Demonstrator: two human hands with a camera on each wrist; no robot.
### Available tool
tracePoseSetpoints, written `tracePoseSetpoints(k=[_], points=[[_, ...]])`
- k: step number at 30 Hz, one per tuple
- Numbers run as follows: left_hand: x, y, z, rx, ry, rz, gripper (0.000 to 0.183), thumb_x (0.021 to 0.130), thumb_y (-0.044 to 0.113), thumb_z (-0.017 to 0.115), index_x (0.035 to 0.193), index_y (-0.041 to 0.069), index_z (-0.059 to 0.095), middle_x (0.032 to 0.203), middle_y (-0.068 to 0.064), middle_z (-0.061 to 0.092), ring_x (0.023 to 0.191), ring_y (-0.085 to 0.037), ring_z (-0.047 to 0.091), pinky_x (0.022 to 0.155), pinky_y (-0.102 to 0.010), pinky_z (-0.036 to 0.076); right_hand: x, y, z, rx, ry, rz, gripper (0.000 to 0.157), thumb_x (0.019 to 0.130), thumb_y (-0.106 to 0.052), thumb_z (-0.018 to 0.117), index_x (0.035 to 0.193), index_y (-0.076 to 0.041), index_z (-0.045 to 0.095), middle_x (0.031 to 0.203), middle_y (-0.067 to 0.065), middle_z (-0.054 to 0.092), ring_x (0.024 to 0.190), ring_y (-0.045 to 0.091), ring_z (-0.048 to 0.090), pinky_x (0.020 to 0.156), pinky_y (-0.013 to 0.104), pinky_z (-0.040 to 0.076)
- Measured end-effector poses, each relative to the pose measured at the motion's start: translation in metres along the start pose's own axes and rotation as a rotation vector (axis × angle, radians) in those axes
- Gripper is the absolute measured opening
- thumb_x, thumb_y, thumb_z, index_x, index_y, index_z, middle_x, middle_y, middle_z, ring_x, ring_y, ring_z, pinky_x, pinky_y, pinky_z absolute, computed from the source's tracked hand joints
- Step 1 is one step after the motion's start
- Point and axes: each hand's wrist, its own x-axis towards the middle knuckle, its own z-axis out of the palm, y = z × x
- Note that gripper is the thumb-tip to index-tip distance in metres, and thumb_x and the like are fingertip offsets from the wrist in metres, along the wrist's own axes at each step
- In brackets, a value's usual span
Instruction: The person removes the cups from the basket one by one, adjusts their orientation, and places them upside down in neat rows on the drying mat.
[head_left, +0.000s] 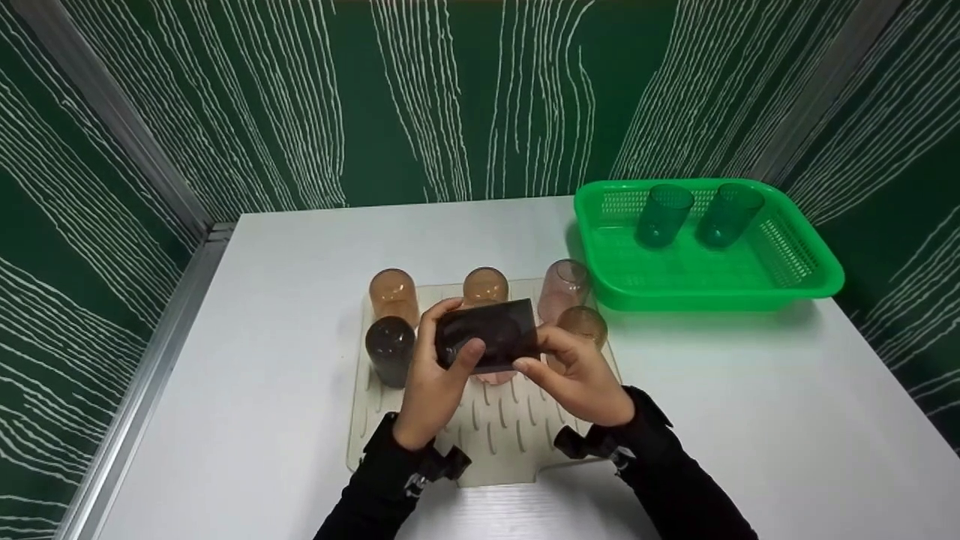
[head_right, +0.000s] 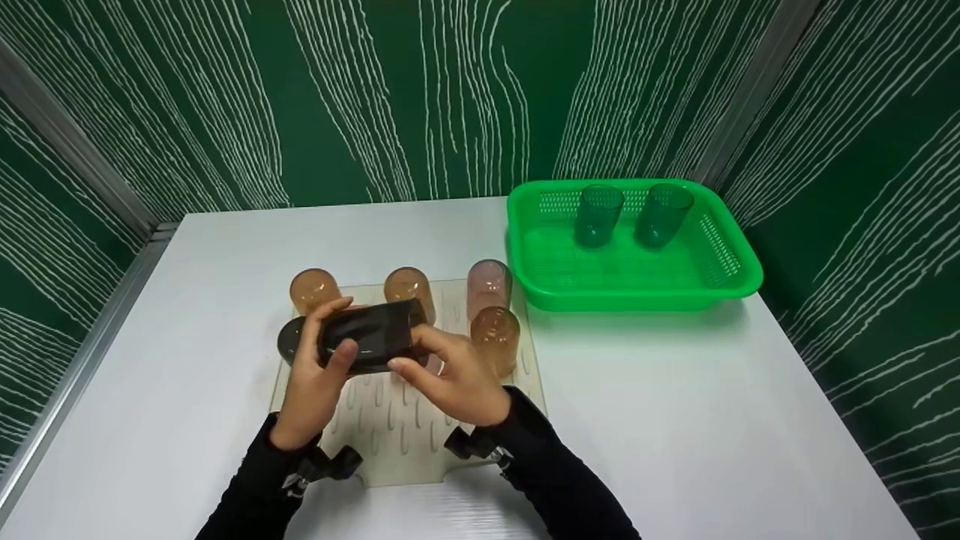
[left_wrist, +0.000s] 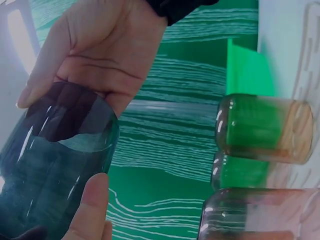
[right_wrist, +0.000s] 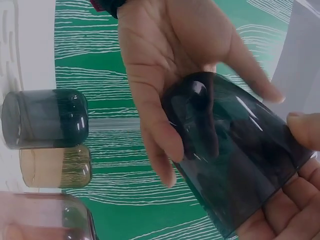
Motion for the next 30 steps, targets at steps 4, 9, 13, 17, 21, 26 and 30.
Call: tracePoseSetpoints(k=[4, 9, 13, 17, 21, 26, 30], points=[[0.0, 0.003, -0.001, 0.055, 0.027, 0.03, 0.047, 0.1, 0.026, 0.057, 0.139, 0.009, 0.039, 0.133, -0.011, 0.049, 0.117, -0.021, 0.052, 0.098, -0.026, 0.044, 0.001, 0.001, -0.001, 0.025, -0.029, -0.029, 0.019, 0.087, 0.014, 0.061, 0.106, 0.01, 0.062, 0.096, 0.02, 0.066, 0.096, 0.011, 0.064, 0.086, 0.022, 0.05], [-0.002, 0.01, -0.006, 0.111, 0.041, 0.051, 0.043, 0.098, 0.016, 0.059, 0.136, 0.009, 0.041, 0.127, -0.011, 0.052, 0.112, -0.021, 0.054, 0.094, -0.027, 0.047, 0.0, -0.001, -0.007, -0.071, -0.048, -0.064, 0.028, 0.081, 0.016, 0.067, 0.107, 0.006, 0.064, 0.098, 0.018, 0.068, 0.1, 0.011, 0.064, 0.09, 0.021, 0.048], [-0.003, 0.017, -0.015, 0.15, 0.085, 0.073, 0.042, 0.093, 0.012, 0.062, 0.133, 0.01, 0.046, 0.124, -0.01, 0.053, 0.107, -0.022, 0.055, 0.088, -0.028, 0.05, 0.001, -0.004, -0.018, -0.127, -0.03, -0.048, 0.028, 0.079, 0.016, 0.068, 0.105, 0.004, 0.064, 0.096, 0.016, 0.068, 0.097, 0.01, 0.064, 0.09, 0.019, 0.048], [-0.006, 0.027, -0.028, 0.238, 0.151, 0.14, 0.042, 0.087, 0.011, 0.065, 0.127, 0.01, 0.052, 0.122, -0.007, 0.054, 0.102, -0.021, 0.055, 0.081, -0.03, 0.052, 0.001, -0.004, -0.033, -0.198, 0.01, -0.035, 0.028, 0.079, 0.017, 0.067, 0.104, 0.006, 0.064, 0.095, 0.017, 0.068, 0.093, 0.009, 0.065, 0.083, 0.015, 0.051], [-0.009, 0.039, -0.042, 0.379, 0.197, 0.197, 0.043, 0.083, 0.014, 0.069, 0.124, 0.01, 0.055, 0.122, -0.004, 0.056, 0.103, -0.018, 0.055, 0.083, -0.029, 0.051, 0.001, -0.004, -0.05, -0.346, 0.065, -0.025, 0.027, 0.078, 0.016, 0.069, 0.102, 0.003, 0.066, 0.093, 0.014, 0.069, 0.089, 0.011, 0.065, 0.082, 0.015, 0.05], [-0.016, 0.056, -0.058, 0.596, 0.236, 0.212, 0.045, 0.08, 0.019, 0.076, 0.122, 0.015, 0.06, 0.12, -0.002, 0.058, 0.102, -0.012, 0.056, 0.084, -0.031, 0.052, -0.001, -0.003, -0.069, -0.496, 0.114, 0.0, 0.033, 0.078, 0.017, 0.07, 0.107, 0.001, 0.066, 0.097, 0.011, 0.07, 0.095, 0.017, 0.064, 0.092, 0.018, 0.046], [-0.021, 0.066, -0.063, 0.742, 0.237, 0.227, 0.045, 0.078, 0.021, 0.079, 0.12, 0.015, 0.062, 0.116, -0.004, 0.058, 0.098, -0.013, 0.058, 0.081, -0.037, 0.054, -0.004, -0.001, -0.082, -0.606, 0.181, 0.032, 0.033, 0.08, 0.012, 0.071, 0.111, 0.0, 0.066, 0.102, 0.012, 0.07, 0.098, 0.016, 0.063, 0.093, 0.016, 0.044]])
